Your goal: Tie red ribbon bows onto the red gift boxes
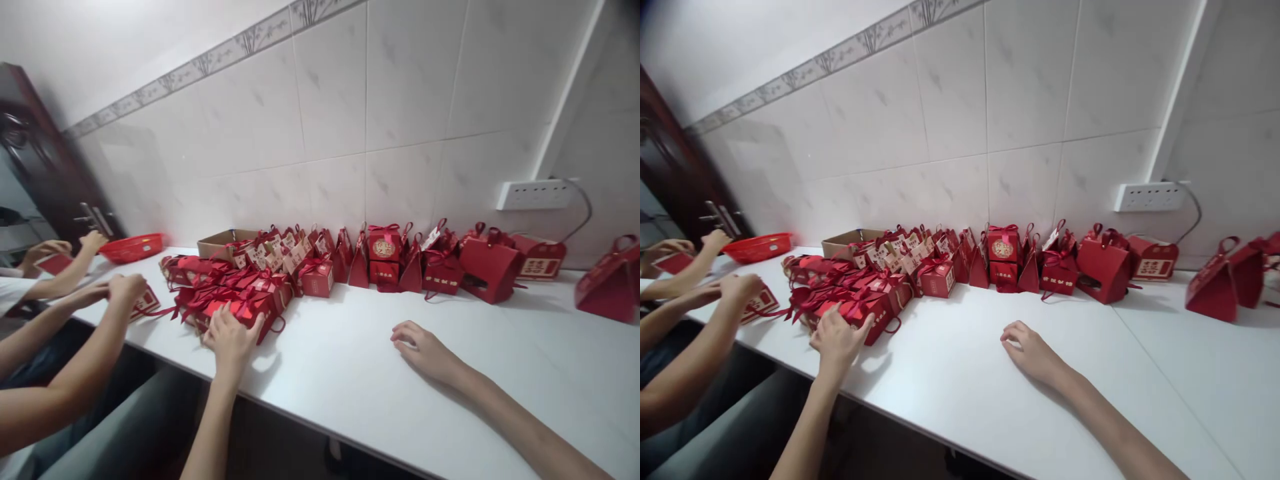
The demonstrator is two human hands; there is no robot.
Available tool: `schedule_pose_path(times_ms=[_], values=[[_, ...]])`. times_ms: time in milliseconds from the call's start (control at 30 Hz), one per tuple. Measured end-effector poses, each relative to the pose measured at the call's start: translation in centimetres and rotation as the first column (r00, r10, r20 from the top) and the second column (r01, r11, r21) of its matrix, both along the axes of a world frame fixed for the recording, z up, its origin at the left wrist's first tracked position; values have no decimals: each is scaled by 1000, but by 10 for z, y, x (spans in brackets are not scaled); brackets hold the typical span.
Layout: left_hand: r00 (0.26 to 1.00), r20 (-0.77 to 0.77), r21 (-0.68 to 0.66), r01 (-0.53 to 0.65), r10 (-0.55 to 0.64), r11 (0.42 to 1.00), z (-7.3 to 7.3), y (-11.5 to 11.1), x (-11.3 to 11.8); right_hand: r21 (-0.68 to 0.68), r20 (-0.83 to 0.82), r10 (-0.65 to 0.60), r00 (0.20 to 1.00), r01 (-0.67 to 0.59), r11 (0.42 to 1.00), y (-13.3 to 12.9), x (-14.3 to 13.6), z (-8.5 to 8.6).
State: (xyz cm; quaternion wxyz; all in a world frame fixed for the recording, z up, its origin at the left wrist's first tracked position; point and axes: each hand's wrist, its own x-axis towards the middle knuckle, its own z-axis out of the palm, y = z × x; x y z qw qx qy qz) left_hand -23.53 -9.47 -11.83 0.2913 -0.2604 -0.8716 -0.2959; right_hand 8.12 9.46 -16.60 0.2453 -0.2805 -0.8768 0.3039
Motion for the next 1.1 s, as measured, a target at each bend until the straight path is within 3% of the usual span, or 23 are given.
schedule_pose_path(times_ms=[100,200,267,367,400,500,567,633,700,800,867,1000,1100], values=[[999,47,-105,-14,19,994,-8,-6,-9,0,-4,-25,1000,25,1000,-3,3,-3],[999,35,-89,36,-33,995,-12,-7,-5,-42,-24,-88,996,87,995,-4,10,-5],[991,3,-43,133,-133,990,-16,-8,12,-79,-38,-104,994,101,992,-5,13,-6],[941,-36,15,338,-337,941,-23,-11,59,-155,-74,-115,991,102,983,-6,13,-4],[904,-16,16,427,-427,904,-25,-12,77,-197,-97,-127,987,106,975,-7,14,-3],[695,96,42,712,-713,701,-22,-8,120,-378,-180,-221,958,140,915,-5,16,4],[615,175,139,757,-768,638,-14,7,132,-472,-224,-278,934,146,870,-2,21,11],[550,330,252,732,-767,633,-3,31,133,-498,-259,-311,915,149,854,1,28,18],[385,550,282,749,-741,599,9,59,133,-487,-294,-326,899,152,860,5,34,24],[52,771,242,898,-634,368,25,93,140,-486,-295,-382,876,206,849,6,38,29],[-78,809,243,947,-583,211,30,109,151,-456,-264,-409,874,260,851,5,37,29],[-189,779,252,967,-598,23,27,135,164,-358,-194,-422,885,337,871,2,33,30],[-235,730,295,955,-642,-14,20,148,162,-306,-177,-500,848,435,847,2,40,38]])
